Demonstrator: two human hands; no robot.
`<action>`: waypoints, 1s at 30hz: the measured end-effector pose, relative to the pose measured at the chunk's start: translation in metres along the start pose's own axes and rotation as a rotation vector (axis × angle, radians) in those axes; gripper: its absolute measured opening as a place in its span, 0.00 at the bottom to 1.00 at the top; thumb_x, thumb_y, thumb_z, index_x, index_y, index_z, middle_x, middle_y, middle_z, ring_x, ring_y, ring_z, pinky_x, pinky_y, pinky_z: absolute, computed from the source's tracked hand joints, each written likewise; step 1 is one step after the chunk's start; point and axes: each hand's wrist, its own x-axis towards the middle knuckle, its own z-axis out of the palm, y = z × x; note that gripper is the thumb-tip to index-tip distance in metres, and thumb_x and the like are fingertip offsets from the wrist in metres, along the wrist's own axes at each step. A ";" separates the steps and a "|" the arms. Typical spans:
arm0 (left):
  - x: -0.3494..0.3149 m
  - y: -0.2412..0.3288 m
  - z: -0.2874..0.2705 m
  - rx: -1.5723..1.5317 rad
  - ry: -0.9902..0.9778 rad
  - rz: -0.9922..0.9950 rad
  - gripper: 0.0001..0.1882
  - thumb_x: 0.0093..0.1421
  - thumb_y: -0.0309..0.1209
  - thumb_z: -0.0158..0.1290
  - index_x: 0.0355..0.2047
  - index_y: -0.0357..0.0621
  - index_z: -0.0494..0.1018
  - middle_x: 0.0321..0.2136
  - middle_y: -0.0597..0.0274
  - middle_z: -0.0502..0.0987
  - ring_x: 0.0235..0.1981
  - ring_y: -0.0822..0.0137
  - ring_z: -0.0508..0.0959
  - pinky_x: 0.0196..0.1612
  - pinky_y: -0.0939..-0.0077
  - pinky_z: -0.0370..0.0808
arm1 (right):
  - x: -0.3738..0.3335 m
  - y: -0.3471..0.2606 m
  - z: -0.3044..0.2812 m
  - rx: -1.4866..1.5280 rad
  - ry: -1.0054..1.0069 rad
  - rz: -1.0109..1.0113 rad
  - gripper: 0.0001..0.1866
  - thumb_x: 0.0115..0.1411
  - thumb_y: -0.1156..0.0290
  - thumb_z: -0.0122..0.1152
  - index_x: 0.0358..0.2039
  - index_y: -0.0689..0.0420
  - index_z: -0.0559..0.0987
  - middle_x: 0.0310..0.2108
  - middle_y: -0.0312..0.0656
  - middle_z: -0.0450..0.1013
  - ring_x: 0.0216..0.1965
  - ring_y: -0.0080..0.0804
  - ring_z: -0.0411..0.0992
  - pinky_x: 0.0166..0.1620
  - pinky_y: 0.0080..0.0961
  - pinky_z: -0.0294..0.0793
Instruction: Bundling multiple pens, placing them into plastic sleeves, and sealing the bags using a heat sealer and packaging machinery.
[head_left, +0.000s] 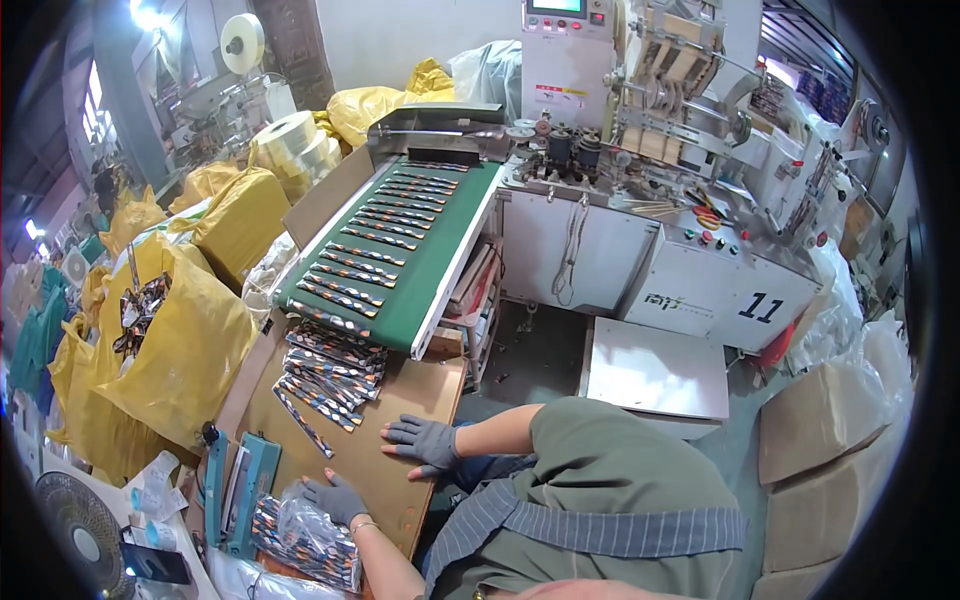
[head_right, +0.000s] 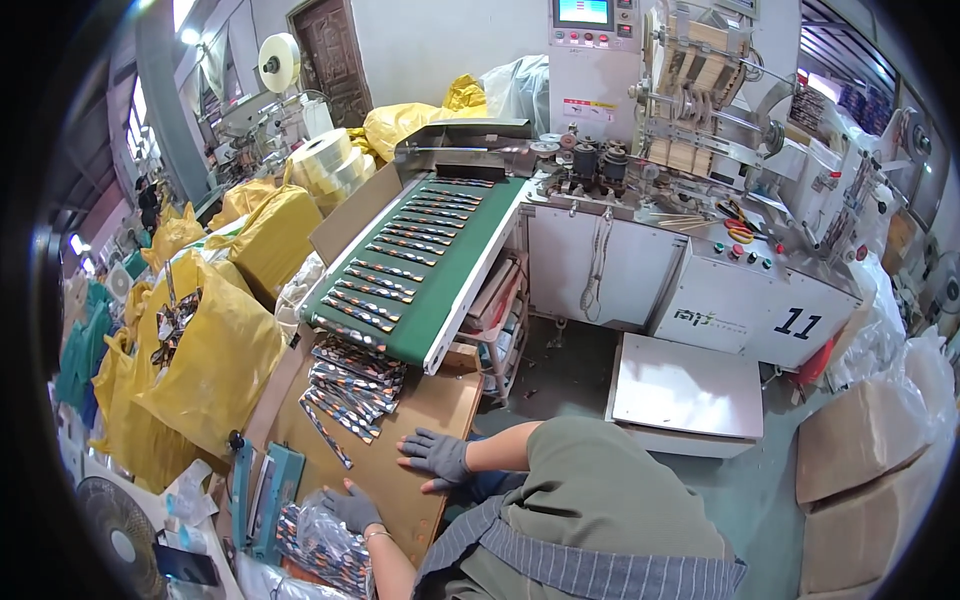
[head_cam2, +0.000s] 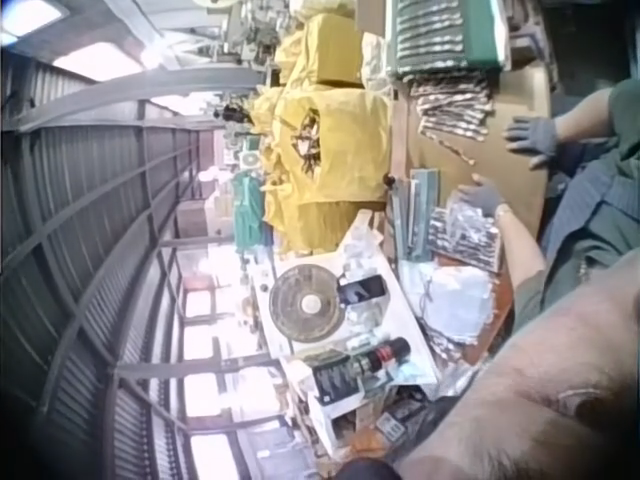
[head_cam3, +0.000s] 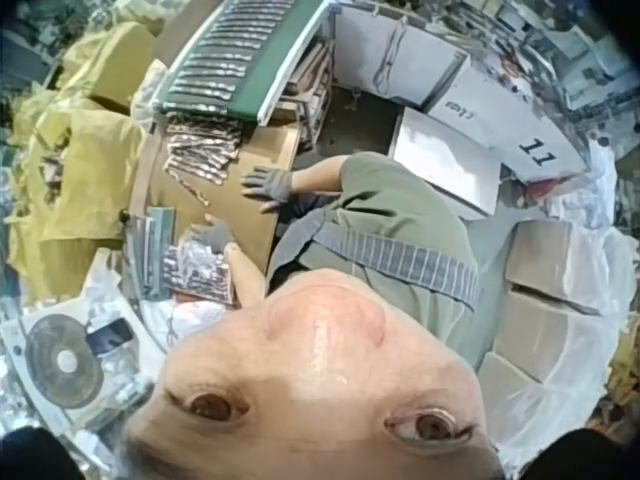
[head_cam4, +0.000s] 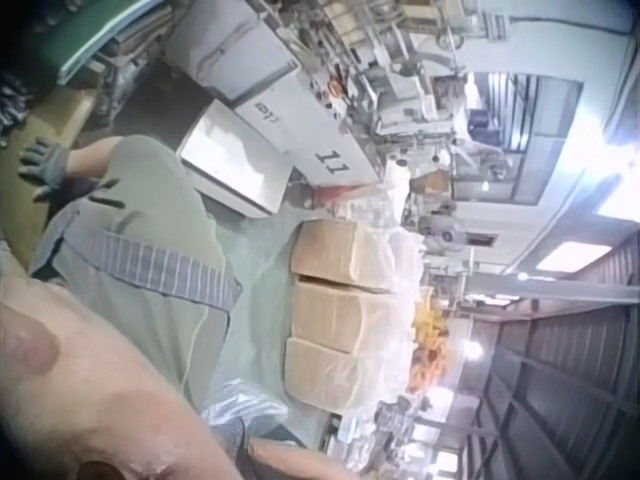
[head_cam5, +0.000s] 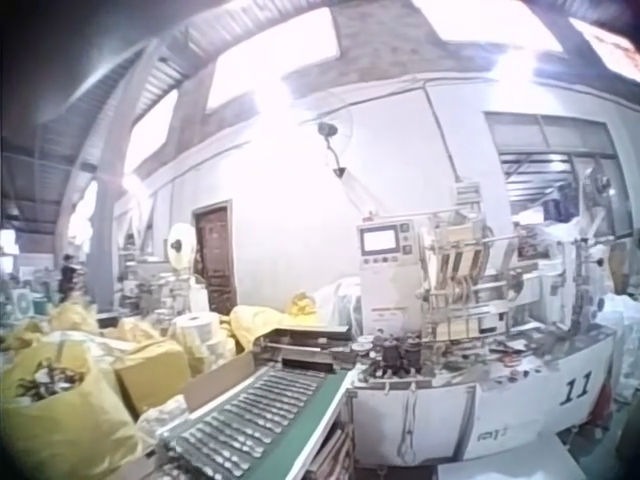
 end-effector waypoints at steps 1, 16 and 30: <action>-0.001 0.000 0.000 0.003 -0.002 -0.002 0.30 0.61 0.43 0.45 0.55 0.32 0.58 0.55 0.38 0.60 0.55 0.43 0.62 0.56 0.57 0.61 | -0.001 0.000 0.000 0.001 -0.001 0.003 0.39 0.54 0.43 0.46 0.59 0.59 0.59 0.61 0.57 0.52 0.63 0.54 0.49 0.62 0.51 0.44; 0.001 0.009 -0.013 0.079 -0.005 -0.118 0.31 0.60 0.47 0.43 0.56 0.34 0.59 0.54 0.38 0.62 0.55 0.41 0.62 0.57 0.57 0.60 | 0.135 0.008 -0.035 0.044 0.249 0.201 0.50 0.48 0.43 0.59 0.62 0.61 0.51 0.60 0.64 0.47 0.61 0.62 0.47 0.61 0.49 0.47; 0.056 0.048 0.025 -0.253 -0.030 0.062 0.37 0.58 0.52 0.48 0.53 0.28 0.60 0.52 0.33 0.62 0.54 0.40 0.62 0.57 0.58 0.58 | 0.232 0.112 -0.069 0.685 -0.171 0.530 0.48 0.47 0.42 0.62 0.56 0.69 0.62 0.53 0.61 0.63 0.56 0.46 0.64 0.58 0.30 0.60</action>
